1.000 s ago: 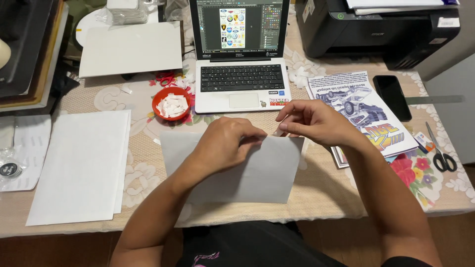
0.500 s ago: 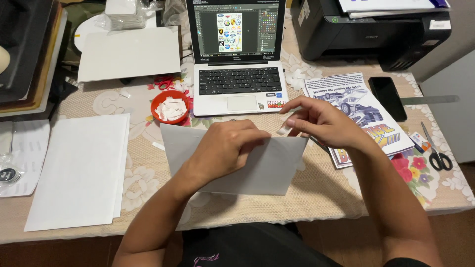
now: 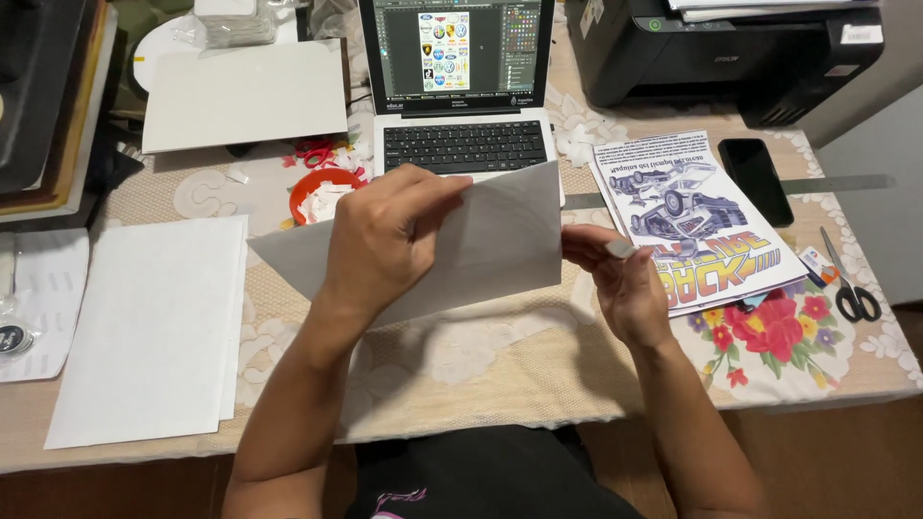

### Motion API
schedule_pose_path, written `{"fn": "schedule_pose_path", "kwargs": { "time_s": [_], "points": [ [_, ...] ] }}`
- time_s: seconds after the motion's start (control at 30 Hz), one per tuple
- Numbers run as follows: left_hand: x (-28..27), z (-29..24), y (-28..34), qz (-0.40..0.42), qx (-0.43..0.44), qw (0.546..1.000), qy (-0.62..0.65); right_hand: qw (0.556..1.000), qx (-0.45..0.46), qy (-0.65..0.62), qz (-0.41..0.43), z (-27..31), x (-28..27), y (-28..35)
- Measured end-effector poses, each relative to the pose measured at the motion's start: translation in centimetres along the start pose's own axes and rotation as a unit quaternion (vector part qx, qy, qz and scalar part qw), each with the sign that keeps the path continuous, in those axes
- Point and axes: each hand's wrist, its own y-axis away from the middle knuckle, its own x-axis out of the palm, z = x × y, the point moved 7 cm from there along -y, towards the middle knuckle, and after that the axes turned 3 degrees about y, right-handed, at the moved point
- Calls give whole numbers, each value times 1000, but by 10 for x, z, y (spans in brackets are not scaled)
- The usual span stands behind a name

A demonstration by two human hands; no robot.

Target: Peeling small adhesive labels and sticking them onto a sheet of paper

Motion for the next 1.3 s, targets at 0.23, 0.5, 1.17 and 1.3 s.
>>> {"fn": "schedule_pose_path", "kwargs": {
  "time_s": [0.23,0.5,1.17,1.3],
  "points": [
    [19,16,-2,-6,8,1000,-27,993,-26,118,-1,21,29,6],
    [37,22,-8,34,2,999,-30,997,-15,64,-33,5,22,14],
    [57,0,2,112,78,980,-145,990,-19,70,-118,5,19,14],
    [60,0,3,112,88,978,-150,991,-35,78,-98,8,17,10]
  ]
}}
